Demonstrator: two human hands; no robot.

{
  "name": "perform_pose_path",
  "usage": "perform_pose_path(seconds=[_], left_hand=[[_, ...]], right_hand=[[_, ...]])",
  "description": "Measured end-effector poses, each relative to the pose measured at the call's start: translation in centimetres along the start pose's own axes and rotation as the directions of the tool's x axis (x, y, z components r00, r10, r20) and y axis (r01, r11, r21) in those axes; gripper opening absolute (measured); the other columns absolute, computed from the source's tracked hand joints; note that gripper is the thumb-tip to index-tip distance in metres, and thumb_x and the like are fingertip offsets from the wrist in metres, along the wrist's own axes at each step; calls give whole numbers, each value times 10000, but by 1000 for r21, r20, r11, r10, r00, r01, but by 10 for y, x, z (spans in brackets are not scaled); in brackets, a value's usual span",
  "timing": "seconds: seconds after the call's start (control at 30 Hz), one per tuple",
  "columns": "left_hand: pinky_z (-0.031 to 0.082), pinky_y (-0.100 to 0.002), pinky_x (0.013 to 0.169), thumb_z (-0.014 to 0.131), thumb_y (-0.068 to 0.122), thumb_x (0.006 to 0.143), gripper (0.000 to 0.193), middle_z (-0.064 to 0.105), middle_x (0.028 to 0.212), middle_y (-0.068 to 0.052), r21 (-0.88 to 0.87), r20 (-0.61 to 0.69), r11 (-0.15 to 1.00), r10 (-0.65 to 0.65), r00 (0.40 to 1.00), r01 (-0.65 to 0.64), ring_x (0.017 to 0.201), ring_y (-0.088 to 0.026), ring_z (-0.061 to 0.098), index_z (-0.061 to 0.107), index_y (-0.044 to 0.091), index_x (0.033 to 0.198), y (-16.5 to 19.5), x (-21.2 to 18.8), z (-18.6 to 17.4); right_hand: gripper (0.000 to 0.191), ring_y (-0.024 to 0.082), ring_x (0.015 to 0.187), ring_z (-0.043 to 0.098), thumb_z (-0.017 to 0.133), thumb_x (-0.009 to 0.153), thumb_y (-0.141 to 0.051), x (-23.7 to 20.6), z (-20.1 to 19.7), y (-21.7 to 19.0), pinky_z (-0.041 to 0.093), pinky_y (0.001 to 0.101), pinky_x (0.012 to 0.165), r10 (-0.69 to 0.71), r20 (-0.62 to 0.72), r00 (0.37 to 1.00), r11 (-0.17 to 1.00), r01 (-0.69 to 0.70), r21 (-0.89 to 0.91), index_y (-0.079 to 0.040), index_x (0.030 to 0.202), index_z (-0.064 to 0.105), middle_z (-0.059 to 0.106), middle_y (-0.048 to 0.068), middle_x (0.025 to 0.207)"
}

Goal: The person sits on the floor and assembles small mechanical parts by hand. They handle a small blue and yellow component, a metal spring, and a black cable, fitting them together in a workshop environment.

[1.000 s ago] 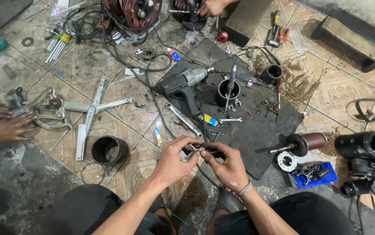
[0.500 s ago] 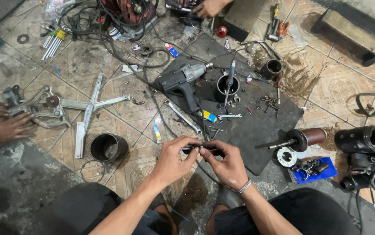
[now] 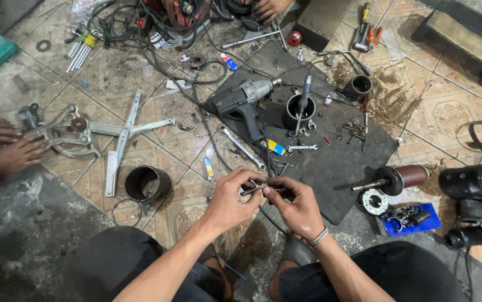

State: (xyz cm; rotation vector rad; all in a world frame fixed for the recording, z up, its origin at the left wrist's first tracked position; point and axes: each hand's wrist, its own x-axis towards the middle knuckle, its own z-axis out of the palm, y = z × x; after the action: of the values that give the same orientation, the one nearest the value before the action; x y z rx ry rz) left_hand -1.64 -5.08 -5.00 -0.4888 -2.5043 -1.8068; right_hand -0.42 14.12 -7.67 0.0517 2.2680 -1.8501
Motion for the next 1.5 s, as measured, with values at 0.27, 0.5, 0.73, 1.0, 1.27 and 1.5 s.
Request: perform_pose_path(seconds=[0.27,0.5,0.73,1.0,1.27,1.5], left_hand=[[582,-328,801,748,72,815,197,725,966,-115,13,34,999,-44,998,43,907,-242,752,714,7,998,-2,7,1],[571,-354,833,740,78,845,166,727,973,-127,28,23,1000,-7,1000,7,929,-268,742,713,0,990,-4,3,1],[577,-344,828,712,61,833,189,745,978,-125,15,36,1000,-16,999,16,930,-263,751,706,6,1014,-3,5,1],[584,-321,790,680,34,904,178,763,971,-118,-59,34,998,-22,999,24,907,-195,758,693,5,1080,-7,3,3],[576,-276,699,774,99,888,206,779,878,-76,-109,4,985,-136,991,135,794,-111,736,710,18,1067,-21,3,6],[577,-242,739,695,51,939,209,777,947,-68,-325,-2,922,-225,974,212,870,-98,736,706,-14,1137,-42,0,15]], right_hand=[[271,73,692,657,772,884,-190,9,3,1,530,244,615,55,0,998,998,-55,-18,11,1066,758,754,52,785],[254,65,721,679,765,886,-171,2,4,0,546,243,631,57,-12,998,997,-57,-48,26,1047,756,769,43,809],[239,59,734,652,758,911,-163,3,4,3,532,240,633,54,12,998,999,-54,-7,38,1039,754,764,50,819],[263,73,726,668,730,926,-198,4,-1,7,537,239,646,77,21,997,996,-78,51,20,1071,753,754,46,796],[228,88,733,659,724,948,-169,4,-3,5,534,246,655,68,-73,995,991,-59,122,41,1036,734,731,49,818],[243,77,736,650,728,922,-110,2,-2,-2,548,234,660,56,-94,994,983,-39,179,27,1122,709,733,38,914]])
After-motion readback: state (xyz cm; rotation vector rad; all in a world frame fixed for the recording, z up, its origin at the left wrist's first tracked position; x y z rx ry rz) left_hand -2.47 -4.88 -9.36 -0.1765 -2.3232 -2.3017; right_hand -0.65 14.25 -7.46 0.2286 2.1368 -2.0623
